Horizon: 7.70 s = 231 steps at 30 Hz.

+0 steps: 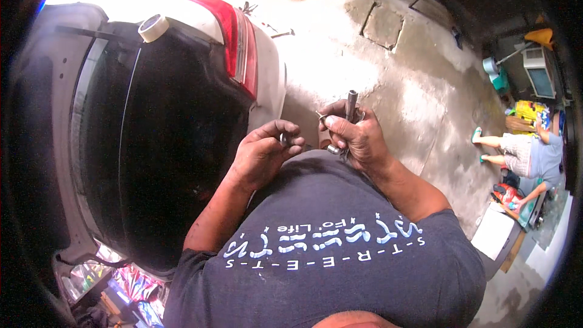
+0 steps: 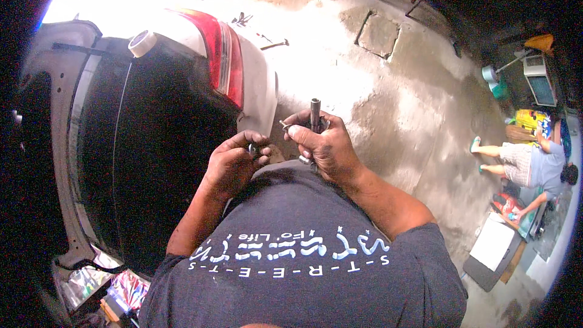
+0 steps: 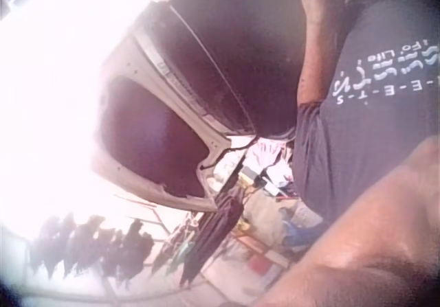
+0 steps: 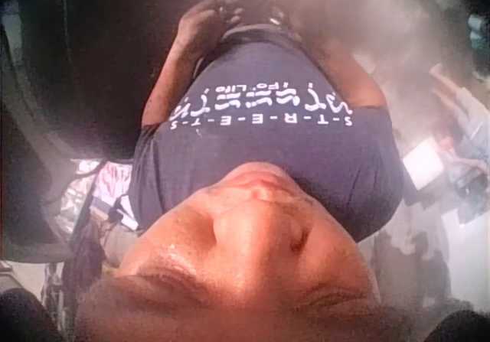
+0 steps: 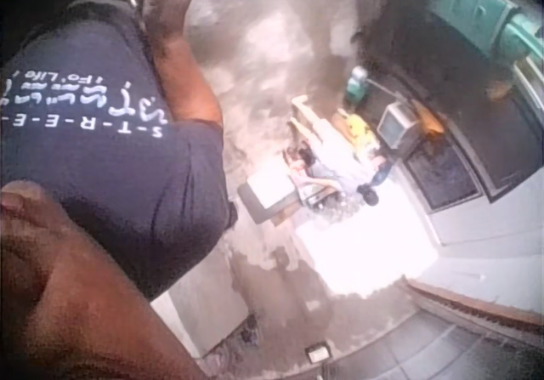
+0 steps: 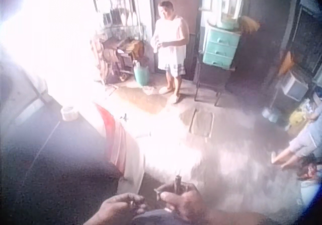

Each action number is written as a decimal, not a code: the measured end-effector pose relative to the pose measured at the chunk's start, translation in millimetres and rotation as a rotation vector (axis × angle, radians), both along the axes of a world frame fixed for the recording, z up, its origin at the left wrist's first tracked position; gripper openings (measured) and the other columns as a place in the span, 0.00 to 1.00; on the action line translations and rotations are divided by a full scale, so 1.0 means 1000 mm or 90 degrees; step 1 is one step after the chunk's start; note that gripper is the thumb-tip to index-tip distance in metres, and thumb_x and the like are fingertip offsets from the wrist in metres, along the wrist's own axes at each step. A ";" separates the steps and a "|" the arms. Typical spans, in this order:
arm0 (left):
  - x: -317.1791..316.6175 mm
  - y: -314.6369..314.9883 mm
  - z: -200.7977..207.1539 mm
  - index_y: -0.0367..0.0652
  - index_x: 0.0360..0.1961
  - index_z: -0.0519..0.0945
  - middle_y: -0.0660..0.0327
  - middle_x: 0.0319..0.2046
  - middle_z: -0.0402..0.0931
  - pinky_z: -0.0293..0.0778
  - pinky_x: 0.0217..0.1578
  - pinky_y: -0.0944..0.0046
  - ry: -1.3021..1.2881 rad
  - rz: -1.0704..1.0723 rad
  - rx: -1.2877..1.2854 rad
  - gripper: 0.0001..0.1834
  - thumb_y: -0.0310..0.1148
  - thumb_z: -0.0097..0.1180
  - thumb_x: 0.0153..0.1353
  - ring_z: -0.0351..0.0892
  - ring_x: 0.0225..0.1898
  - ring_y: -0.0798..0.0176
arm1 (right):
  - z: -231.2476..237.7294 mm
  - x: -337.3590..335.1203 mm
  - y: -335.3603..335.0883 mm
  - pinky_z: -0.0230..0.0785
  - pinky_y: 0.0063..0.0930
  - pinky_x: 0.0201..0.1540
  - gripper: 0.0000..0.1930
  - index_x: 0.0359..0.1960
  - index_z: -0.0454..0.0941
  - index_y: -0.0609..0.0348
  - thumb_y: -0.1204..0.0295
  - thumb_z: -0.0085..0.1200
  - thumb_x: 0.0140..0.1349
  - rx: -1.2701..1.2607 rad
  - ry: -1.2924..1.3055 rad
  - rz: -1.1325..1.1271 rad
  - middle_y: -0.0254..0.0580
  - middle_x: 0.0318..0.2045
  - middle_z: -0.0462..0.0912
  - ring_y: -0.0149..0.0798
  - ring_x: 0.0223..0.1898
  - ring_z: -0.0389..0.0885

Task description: The person manipulates a tail light assembly on a white vehicle. They use a socket wrench to loosen and remove a bolt from the assembly, then handle a small electrical component and a metal bracket by hand, turning the bracket and preparing to re-attach the component.

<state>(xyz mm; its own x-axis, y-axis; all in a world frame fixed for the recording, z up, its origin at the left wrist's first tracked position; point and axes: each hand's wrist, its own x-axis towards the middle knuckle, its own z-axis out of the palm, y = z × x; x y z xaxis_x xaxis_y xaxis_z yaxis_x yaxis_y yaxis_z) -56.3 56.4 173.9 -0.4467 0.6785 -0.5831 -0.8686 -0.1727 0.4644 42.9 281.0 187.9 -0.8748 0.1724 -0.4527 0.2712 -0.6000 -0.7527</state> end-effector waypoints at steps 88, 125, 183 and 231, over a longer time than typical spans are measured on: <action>0.015 0.065 0.041 0.40 0.47 0.78 0.66 0.36 0.81 0.72 0.27 0.74 0.421 -0.043 -0.076 0.09 0.25 0.66 0.69 0.76 0.30 0.77 | 0.032 0.000 0.039 0.71 0.34 0.28 0.11 0.34 0.80 0.64 0.68 0.63 0.69 0.502 0.154 0.126 0.43 0.20 0.80 0.29 0.23 0.78; 0.001 0.053 0.040 0.38 0.47 0.84 0.67 0.35 0.83 0.67 0.31 0.74 0.509 -0.054 -0.113 0.09 0.33 0.64 0.73 0.72 0.30 0.79 | 0.033 -0.018 0.041 0.75 0.25 0.44 0.08 0.41 0.84 0.66 0.72 0.60 0.73 0.374 0.185 0.240 0.39 0.32 0.87 0.29 0.37 0.84; -0.044 0.049 0.130 0.35 0.44 0.86 0.61 0.38 0.87 0.77 0.47 0.68 0.842 0.061 -0.206 0.09 0.30 0.66 0.71 0.82 0.42 0.71 | 0.134 -0.084 0.050 0.79 0.30 0.37 0.08 0.41 0.86 0.57 0.78 0.67 0.60 0.788 0.503 0.181 0.40 0.33 0.89 0.33 0.32 0.88; -0.040 0.040 0.121 0.35 0.41 0.84 0.66 0.33 0.82 0.73 0.40 0.70 0.841 -0.008 -0.087 0.17 0.41 0.57 0.76 0.77 0.36 0.73 | 0.129 -0.067 0.039 0.78 0.30 0.33 0.11 0.43 0.84 0.57 0.80 0.67 0.59 0.795 0.576 0.186 0.40 0.33 0.89 0.35 0.30 0.88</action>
